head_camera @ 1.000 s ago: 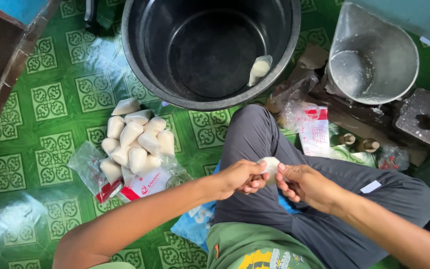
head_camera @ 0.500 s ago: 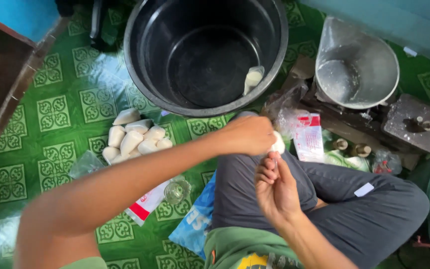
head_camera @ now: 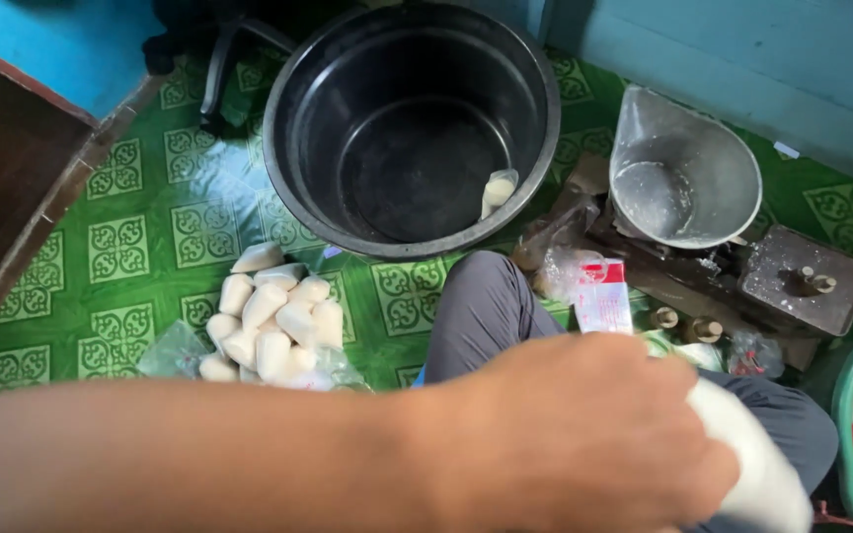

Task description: Tying small plastic bags filled with white powder and placing them into a large black tub.

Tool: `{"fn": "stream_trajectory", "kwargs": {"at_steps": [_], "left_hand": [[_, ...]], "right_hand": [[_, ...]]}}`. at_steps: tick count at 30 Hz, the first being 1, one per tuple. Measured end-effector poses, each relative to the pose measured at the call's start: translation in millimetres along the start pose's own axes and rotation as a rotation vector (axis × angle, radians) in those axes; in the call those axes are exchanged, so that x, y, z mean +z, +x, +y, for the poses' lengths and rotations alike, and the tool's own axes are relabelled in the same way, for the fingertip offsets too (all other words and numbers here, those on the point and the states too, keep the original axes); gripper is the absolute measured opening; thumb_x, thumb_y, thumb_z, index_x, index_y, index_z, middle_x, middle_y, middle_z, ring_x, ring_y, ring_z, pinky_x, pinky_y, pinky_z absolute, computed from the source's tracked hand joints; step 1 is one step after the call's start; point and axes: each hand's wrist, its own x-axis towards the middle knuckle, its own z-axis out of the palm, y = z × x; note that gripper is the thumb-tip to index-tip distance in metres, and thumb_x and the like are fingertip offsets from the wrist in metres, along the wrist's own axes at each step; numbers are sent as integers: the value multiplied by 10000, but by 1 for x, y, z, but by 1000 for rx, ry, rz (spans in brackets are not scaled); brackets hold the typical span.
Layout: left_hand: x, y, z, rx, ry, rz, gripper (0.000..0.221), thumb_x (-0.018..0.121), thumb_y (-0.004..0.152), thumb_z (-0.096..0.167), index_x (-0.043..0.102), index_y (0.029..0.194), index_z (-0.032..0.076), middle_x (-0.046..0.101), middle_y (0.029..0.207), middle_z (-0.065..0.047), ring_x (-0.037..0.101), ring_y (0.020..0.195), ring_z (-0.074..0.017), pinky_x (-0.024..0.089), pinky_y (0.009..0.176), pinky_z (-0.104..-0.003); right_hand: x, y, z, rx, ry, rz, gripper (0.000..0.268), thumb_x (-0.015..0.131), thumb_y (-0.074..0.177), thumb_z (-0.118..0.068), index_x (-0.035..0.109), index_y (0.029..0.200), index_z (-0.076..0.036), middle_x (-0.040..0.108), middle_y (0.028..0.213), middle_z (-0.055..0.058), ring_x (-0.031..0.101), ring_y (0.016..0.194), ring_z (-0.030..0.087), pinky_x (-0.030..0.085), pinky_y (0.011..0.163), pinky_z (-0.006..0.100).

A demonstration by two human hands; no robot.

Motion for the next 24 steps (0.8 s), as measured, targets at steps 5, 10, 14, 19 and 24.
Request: {"fn": "stream_trajectory", "kwargs": {"at_steps": [5,10,14,19,24], "left_hand": [[8,-46,-3,78,210,252,156,615,873,168,536,739,158,590,680,-98,522,791,-297,346,619,-446],[20,-68,-19,38,121,110,24,585,814,163,584,830,146,640,769,-59,570,696,-253,386,592,-387],[40,-71,-46,-151,150,105,108,515,843,176,532,752,121,600,618,-86,542,590,-320,381,496,-466],[36,-54,-66,-516,-116,-193,338,376,948,298,632,887,86,682,786,-225,637,702,-498,462,601,-587],[59,-36,-82,-699,-387,-258,396,389,906,287,633,738,23,670,803,-232,619,748,-457,456,635,-507]], "right_hand": [[31,81,-40,-407,-671,-575,250,550,890,-184,526,661,-88,556,672,104,534,502,204,381,476,327],[74,133,-83,-517,-1139,-1042,90,713,810,-149,663,761,-92,644,698,52,603,553,133,476,522,262],[79,157,-96,-695,-1466,-1531,89,602,924,-117,667,929,-57,622,855,90,548,602,186,449,542,316],[81,158,-82,-746,-1677,-1930,126,532,941,-37,653,971,-16,568,794,40,526,592,168,397,552,301],[76,133,-50,181,-2162,-2396,285,565,896,-40,631,736,-267,646,757,42,603,643,221,346,595,397]]}}
